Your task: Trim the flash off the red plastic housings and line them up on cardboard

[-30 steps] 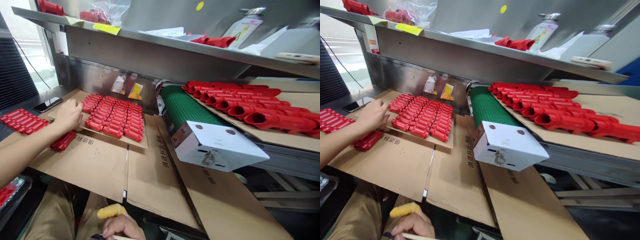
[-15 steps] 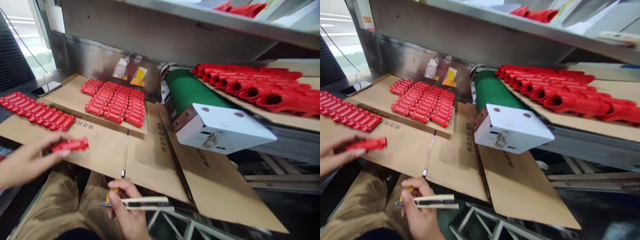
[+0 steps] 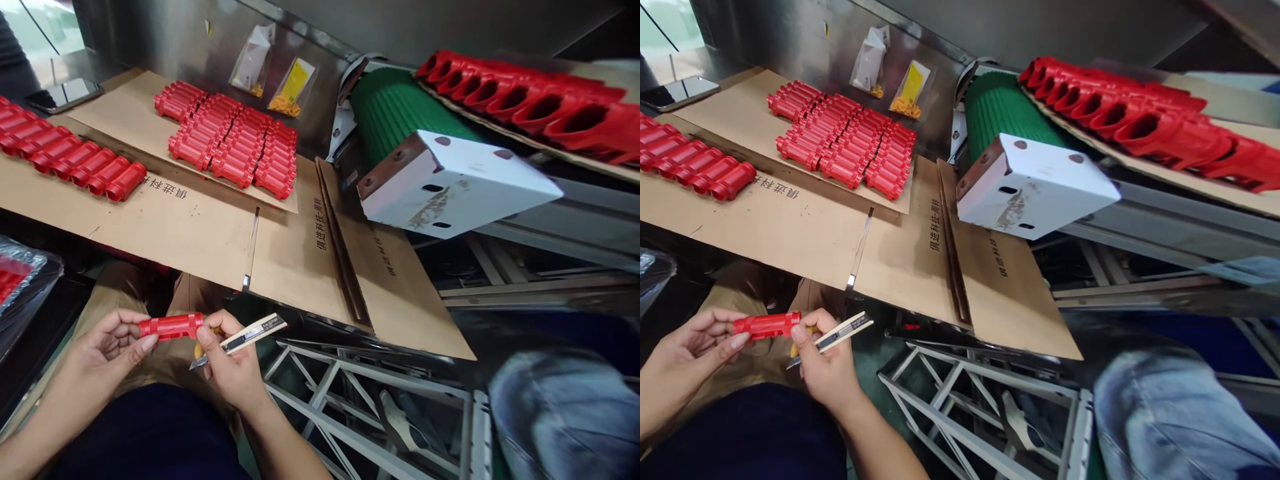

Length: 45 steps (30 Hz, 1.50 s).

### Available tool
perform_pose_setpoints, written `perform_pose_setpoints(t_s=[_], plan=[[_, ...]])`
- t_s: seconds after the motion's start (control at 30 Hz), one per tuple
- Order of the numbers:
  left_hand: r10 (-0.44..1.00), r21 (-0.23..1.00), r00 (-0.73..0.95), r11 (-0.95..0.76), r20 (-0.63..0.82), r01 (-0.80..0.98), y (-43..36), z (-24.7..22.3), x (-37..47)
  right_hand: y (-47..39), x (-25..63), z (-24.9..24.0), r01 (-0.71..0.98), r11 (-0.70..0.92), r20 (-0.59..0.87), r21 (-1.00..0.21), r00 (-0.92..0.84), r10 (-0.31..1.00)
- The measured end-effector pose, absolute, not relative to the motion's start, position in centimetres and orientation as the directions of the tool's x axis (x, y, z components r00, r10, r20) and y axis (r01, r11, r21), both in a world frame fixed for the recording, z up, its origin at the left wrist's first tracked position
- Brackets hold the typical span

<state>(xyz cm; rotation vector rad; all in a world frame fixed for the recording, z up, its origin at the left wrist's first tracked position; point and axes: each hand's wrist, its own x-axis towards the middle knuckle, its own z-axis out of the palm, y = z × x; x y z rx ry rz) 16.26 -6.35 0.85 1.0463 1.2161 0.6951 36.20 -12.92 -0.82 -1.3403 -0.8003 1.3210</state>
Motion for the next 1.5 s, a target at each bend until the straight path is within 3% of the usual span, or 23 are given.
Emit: perform_pose_setpoints(t_s=[0.33, 0.47, 0.53, 0.6, 0.7, 0.8, 0.93, 1.0, 1.13, 1.23, 1.33, 1.5], plan=[[0.830, 0.848, 0.248, 0.527, -0.500, -0.053, -6.7, -0.2, 17.2, -13.8, 36.1, -1.5, -0.182, -0.172, -0.210, -0.968, 0.216, 0.954], [0.820, 0.838, 0.254, 0.543, -0.513, -0.058, -6.7, 0.0, 17.6, -13.9, 36.2, -1.8, -0.029, -0.109, -0.113, -0.994, 0.237, 0.965], [0.864, 0.886, 0.231, 0.463, -0.448, -0.013, -6.7, 0.1, 17.3, -13.9, 36.2, -1.9, 0.148, -0.031, 0.011, -0.988, 0.272, 0.962], [0.933, 0.955, 0.209, 0.295, -0.294, 0.026, -6.8, 0.3, 16.9, -13.9, 36.1, -1.9, 0.310, 0.019, 0.115, -0.951, 0.294, 0.949], [0.974, 0.992, 0.191, 0.126, -0.120, -0.017, -7.1, 0.5, 16.8, -13.8, 36.1, -1.9, 0.306, 0.010, 0.112, -0.952, 0.317, 0.942], [0.954, 0.939, 0.142, 0.287, -0.262, -0.192, -7.3, 0.6, 17.6, -14.0, 35.7, -1.9, 0.266, 0.024, 0.107, -0.964, 0.300, 0.948], [0.827, 0.736, 0.232, 0.562, -0.513, -0.378, -7.3, 0.2, 19.4, -14.0, 34.5, -1.8, 0.446, 0.222, 0.336, -0.867, 0.194, 0.922], [0.804, 0.689, 0.261, 0.594, -0.535, -0.415, -7.0, 0.1, 19.7, -13.7, 34.3, -1.9, 0.416, 0.239, 0.329, -0.878, 0.159, 0.931], [0.820, 0.707, 0.254, 0.571, -0.512, -0.418, -6.3, 0.1, 18.7, -13.4, 35.6, -1.3, 0.304, 0.100, 0.159, -0.947, 0.175, 0.972], [0.812, 0.706, 0.303, 0.584, -0.499, -0.400, -6.0, 0.6, 17.8, -13.9, 37.2, 0.2, 0.419, 0.239, 0.320, -0.876, 0.133, 0.938], [0.788, 0.677, 0.338, 0.615, -0.514, -0.404, -6.0, 1.1, 17.9, -14.6, 37.7, 1.5, 0.386, 0.461, 0.501, -0.799, 0.005, 0.865], [0.779, 0.665, 0.348, 0.626, -0.521, -0.406, -6.2, 1.7, 18.3, -14.4, 37.0, 1.2, 0.302, 0.527, 0.545, -0.794, -0.028, 0.838]])
